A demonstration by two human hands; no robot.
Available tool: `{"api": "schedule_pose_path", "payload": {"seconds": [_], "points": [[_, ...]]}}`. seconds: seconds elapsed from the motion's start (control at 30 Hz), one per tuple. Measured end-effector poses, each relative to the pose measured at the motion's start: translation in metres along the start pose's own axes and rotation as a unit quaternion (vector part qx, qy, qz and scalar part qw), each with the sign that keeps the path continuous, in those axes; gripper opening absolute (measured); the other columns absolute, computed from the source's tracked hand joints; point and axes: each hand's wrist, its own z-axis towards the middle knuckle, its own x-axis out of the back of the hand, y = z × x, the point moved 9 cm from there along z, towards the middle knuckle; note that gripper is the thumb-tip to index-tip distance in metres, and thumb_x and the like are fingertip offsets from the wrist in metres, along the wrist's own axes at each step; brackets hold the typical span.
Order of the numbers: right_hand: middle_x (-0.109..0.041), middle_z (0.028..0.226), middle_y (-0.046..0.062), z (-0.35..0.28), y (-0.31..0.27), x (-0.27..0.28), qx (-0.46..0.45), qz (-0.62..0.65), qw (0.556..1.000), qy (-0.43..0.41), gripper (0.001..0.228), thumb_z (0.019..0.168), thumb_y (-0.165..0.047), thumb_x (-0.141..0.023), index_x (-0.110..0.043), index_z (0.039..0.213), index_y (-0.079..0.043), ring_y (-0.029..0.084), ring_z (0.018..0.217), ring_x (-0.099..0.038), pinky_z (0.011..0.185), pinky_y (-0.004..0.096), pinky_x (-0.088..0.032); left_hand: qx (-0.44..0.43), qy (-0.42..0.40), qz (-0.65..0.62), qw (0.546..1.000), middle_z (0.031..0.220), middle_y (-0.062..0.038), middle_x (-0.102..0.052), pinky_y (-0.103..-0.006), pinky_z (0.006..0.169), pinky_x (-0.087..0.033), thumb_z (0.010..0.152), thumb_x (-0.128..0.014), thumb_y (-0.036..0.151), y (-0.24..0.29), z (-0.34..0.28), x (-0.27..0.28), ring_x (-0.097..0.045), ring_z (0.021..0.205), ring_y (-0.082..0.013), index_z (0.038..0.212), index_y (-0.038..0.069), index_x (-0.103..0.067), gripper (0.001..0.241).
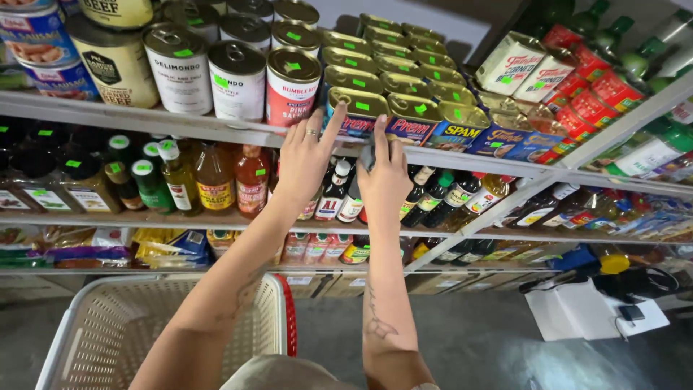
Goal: The recorder is wiping down various canned food items from a grocery shelf with a cloth and placing them into a shopping basket.
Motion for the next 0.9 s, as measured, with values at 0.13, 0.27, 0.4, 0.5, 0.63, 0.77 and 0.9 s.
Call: {"api": "schedule_pose_path", "payload": {"seconds": [0.13, 0.27, 0.4, 0.5, 0.63, 0.77, 0.9], "points": [[-0.058, 0.116, 0.003, 0.002, 0.007, -0.012, -0.025, -0.004, 0.999, -0.04, 0.099, 0.075, -0.026, -0.087, -0.032, 0.158, -0.037, 0.033, 0.108, -0.067, 0.071, 0.058, -0.062, 0.003, -0.003, 0.023, 1.0, 0.114, -0.012, -0.069, -0.0315, 0.076, -0.054, 0.09, -0.074, 0.032, 0.001, 0.008, -0.003, -0.065, 0.077, -0.0209, 0.139, 0.017, -0.06, 0.053], [-0.061, 0.119, 0.005, 0.0, 0.008, -0.022, -0.031, 0.007, 0.998, -0.059, 0.107, 0.075, -0.028, -0.087, -0.025, 0.161, -0.038, 0.036, 0.108, -0.069, 0.075, 0.057, -0.061, 0.085, -0.084, 0.006, 0.993, 0.094, -0.007, -0.078, -0.0283, 0.075, -0.057, 0.052, -0.093, 0.044, -0.008, 0.005, -0.026, -0.072, 0.072, -0.0183, 0.146, 0.007, -0.049, 0.11], [-0.062, 0.12, 0.006, -0.001, 0.007, -0.02, -0.022, -0.007, 0.998, -0.061, 0.109, 0.075, -0.03, -0.088, -0.023, 0.162, -0.036, 0.037, 0.109, -0.07, 0.074, 0.057, -0.061, 0.088, -0.106, 0.057, 0.989, 0.086, -0.005, -0.079, -0.0261, 0.073, -0.058, 0.047, -0.094, 0.042, -0.005, 0.016, -0.024, -0.073, 0.068, -0.0143, 0.147, 0.004, -0.046, 0.117], [-0.063, 0.119, 0.005, 0.001, 0.004, -0.017, -0.021, -0.017, 0.998, -0.061, 0.105, 0.077, -0.031, -0.086, -0.024, 0.161, -0.034, 0.034, 0.109, -0.07, 0.074, 0.055, -0.061, 0.103, -0.091, 0.109, 0.984, 0.077, 0.002, -0.076, -0.0236, 0.07, -0.056, 0.059, -0.086, 0.031, -0.005, 0.016, -0.026, -0.07, 0.062, -0.0107, 0.146, 0.006, -0.046, 0.099], [-0.062, 0.12, 0.007, 0.004, 0.003, -0.02, -0.018, -0.014, 0.996, -0.086, 0.107, 0.076, -0.03, -0.087, -0.023, 0.162, -0.032, 0.036, 0.109, -0.069, 0.075, 0.058, -0.061, 0.107, -0.089, 0.124, 0.982, 0.067, 0.007, -0.072, -0.0236, 0.065, -0.055, 0.065, -0.074, 0.022, -0.007, 0.018, -0.029, -0.068, 0.056, -0.0098, 0.145, 0.008, -0.048, 0.085], [-0.061, 0.123, 0.007, 0.006, 0.005, -0.024, -0.016, -0.025, 0.994, -0.107, 0.109, 0.075, -0.03, -0.088, -0.023, 0.162, -0.03, 0.036, 0.109, -0.069, 0.074, 0.059, -0.061, 0.105, -0.087, 0.14, 0.981, 0.059, 0.01, -0.066, -0.0235, 0.059, -0.054, 0.063, -0.071, 0.021, -0.01, 0.013, -0.047, -0.065, 0.05, -0.0084, 0.143, 0.01, -0.05, 0.083], [-0.061, 0.123, 0.007, 0.008, 0.007, -0.027, -0.012, -0.03, 0.993, -0.117, 0.111, 0.075, -0.031, -0.088, -0.019, 0.163, -0.031, 0.035, 0.108, -0.069, 0.073, 0.059, -0.061, 0.104, -0.095, 0.14, 0.98, 0.058, 0.007, -0.065, -0.0247, 0.061, -0.055, 0.058, -0.075, 0.026, -0.011, 0.011, -0.049, -0.066, 0.051, -0.0097, 0.145, 0.009, -0.048, 0.092]]}}
